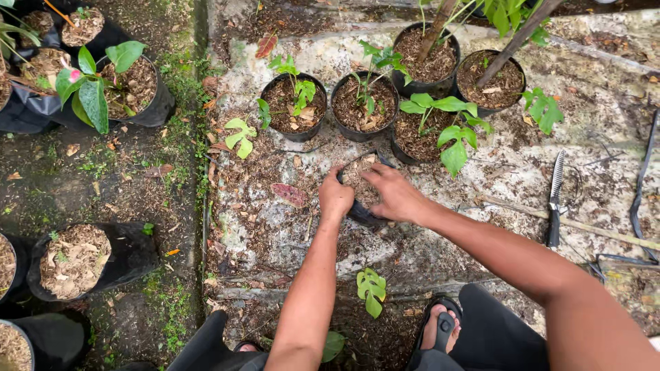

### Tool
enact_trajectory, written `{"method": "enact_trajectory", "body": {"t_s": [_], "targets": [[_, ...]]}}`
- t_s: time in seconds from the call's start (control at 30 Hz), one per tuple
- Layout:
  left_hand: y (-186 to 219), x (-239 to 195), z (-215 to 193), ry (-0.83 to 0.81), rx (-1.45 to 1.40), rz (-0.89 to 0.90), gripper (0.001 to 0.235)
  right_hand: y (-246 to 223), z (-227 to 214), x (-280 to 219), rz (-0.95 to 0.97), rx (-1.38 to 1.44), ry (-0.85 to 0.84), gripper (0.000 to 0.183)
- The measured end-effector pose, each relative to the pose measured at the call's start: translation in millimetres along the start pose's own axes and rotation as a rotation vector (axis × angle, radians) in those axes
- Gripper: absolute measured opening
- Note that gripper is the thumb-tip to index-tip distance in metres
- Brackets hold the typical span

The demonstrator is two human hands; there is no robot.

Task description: The person cuts a plant with a knife and places it into a nursery bag which they fill with a soil mixture by hand.

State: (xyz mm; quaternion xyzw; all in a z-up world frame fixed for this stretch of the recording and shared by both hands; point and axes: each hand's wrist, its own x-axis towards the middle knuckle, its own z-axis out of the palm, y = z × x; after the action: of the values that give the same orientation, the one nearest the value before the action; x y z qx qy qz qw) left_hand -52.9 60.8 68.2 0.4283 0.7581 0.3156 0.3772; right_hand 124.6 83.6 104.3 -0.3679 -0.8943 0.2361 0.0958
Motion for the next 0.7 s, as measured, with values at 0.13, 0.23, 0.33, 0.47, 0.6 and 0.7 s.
{"method": "enact_trajectory", "body": {"t_s": [0.13,0.23,0.33,0.47,0.6,0.7], "targets": [[-11,9,-4,-0.242,-0.22,-0.192,0.053,-45,-16,31,0.333,-0.15,-0.407,0.11],[-17,10,-6,-0.312,-0.45,-0.217,0.08,-63,-27,40,0.316,-0.194,-0.445,0.117],[-20,0,-2,-0.357,-0.552,-0.315,0.097,-78,-29,37,0.378,-0.236,-0.509,0.102],[-25,-7,4,-0.396,-0.595,-0.327,0.097,-80,-28,37,0.36,-0.29,-0.518,0.092],[-40,-13,13,-0.385,-0.548,-0.301,0.099,-66,-20,32,0.253,-0.28,-0.461,0.083],[-38,-16,19,-0.331,-0.568,-0.284,0.094,-58,-14,29,0.178,-0.289,-0.267,0.06]]}}
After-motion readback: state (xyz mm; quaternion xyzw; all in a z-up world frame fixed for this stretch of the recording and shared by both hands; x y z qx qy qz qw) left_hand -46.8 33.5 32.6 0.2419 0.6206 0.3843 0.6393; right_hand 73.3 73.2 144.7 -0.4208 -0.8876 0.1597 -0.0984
